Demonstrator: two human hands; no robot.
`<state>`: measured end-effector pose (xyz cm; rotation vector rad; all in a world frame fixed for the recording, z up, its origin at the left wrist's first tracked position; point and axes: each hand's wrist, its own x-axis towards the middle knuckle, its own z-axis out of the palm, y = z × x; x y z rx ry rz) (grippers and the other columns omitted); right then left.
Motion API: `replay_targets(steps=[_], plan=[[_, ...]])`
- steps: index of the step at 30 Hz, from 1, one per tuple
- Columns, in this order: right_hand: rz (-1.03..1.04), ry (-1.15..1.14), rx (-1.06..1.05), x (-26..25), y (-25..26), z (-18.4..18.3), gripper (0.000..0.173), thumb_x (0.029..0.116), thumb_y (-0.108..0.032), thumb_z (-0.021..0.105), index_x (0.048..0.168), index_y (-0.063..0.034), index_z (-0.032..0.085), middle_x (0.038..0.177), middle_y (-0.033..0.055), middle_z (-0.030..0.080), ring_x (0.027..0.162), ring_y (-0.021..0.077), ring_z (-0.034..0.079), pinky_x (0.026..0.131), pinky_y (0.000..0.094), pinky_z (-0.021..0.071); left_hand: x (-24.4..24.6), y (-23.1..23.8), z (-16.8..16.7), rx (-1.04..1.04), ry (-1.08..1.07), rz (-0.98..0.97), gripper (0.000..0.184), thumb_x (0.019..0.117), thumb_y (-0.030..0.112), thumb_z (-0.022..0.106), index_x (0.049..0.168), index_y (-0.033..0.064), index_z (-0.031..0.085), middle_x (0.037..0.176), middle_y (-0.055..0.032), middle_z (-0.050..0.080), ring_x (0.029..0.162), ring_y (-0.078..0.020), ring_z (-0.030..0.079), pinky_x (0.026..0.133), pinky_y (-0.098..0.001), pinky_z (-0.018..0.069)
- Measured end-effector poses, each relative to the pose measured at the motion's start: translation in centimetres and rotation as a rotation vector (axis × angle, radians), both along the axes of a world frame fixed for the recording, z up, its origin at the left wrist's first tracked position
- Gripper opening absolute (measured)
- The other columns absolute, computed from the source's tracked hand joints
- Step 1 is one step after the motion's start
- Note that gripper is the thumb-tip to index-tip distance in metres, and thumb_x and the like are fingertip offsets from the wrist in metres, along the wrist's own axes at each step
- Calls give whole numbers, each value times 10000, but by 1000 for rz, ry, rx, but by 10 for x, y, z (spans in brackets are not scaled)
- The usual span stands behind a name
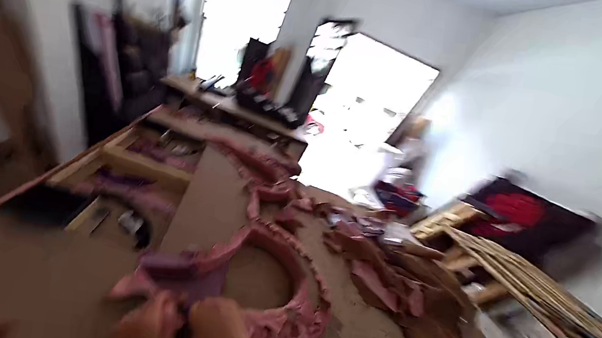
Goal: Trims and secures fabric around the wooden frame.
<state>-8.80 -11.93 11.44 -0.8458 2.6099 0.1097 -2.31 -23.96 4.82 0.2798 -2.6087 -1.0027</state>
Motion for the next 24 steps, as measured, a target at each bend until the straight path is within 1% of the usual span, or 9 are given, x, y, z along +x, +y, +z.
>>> replay_targets(steps=[2, 3, 7, 9, 11, 14, 16, 19, 24], plan=[[-36, -39, 110, 0, -12, 1, 420, 873, -338, 697, 1126, -3, 703, 1135, 248, 706, 1079, 456, 668, 847, 675, 500, 2, 5, -17, 9, 120, 104, 268, 808, 74, 683, 1065, 29, 744, 834, -125, 742, 765, -319, 744, 661, -548, 597], [-25, 5, 129, -5, -14, -7, 431, 869, -390, 675, 1099, -28, 711, 1086, 223, 722, 1044, 432, 686, 826, 643, 506, -2, 5, -26, 6, 194, 137, 242, 779, 81, 677, 1010, 57, 747, 792, -79, 733, 723, -267, 740, 624, -497, 599], [-5, 72, 227, -13, -28, -19, 534, 831, -539, 654, 1047, -51, 679, 976, 171, 711, 965, 373, 702, 751, 573, 531, -6, 2, -35, 75, 345, 163, 230, 792, 111, 639, 998, 83, 736, 766, -20, 718, 685, -191, 716, 601, -413, 590], [8, 66, 239, -18, -33, -20, 508, 855, -519, 640, 1050, -52, 677, 963, 175, 710, 957, 372, 705, 745, 571, 533, -8, -2, -39, 82, 402, 177, 227, 803, 131, 607, 992, 88, 727, 748, -4, 704, 657, -164, 698, 581, -382, 579], [35, 57, 215, -21, -29, -25, 441, 881, -477, 623, 967, -49, 686, 923, 183, 711, 932, 380, 707, 729, 577, 527, -9, -3, -40, 110, 443, 182, 234, 823, 142, 579, 992, 79, 727, 737, 1, 695, 642, -151, 682, 576, -367, 573], [46, 39, 204, -22, -13, -24, 389, 896, -444, 608, 933, -65, 688, 886, 172, 708, 904, 381, 705, 723, 582, 523, -8, 2, -41, 151, 537, 183, 238, 872, 165, 546, 1003, 67, 719, 743, 0, 687, 631, -127, 658, 572, -329, 563], [25, 28, 223, -21, 1, -19, 406, 881, -450, 638, 964, -55, 684, 887, 181, 705, 902, 394, 703, 723, 591, 520, -7, 2, -43, 178, 581, 175, 233, 902, 158, 525, 1012, 60, 705, 748, 4, 683, 631, -109, 647, 579, -303, 562], [10, 53, 296, -21, 9, -18, 522, 807, -548, 669, 1046, -85, 680, 917, 156, 715, 910, 363, 712, 722, 566, 531, -11, 3, -42, 201, 581, 154, 223, 892, 144, 539, 1020, 60, 702, 739, 2, 677, 623, -110, 643, 581, -303, 563], [21, 82, 308, -23, -16, -20, 547, 789, -540, 680, 1070, -71, 655, 939, 147, 707, 933, 348, 708, 722, 543, 532, -16, 9, -43, 214, 549, 127, 202, 874, 123, 558, 1008, 70, 699, 743, 3, 679, 639, -114, 655, 586, -308, 564]])
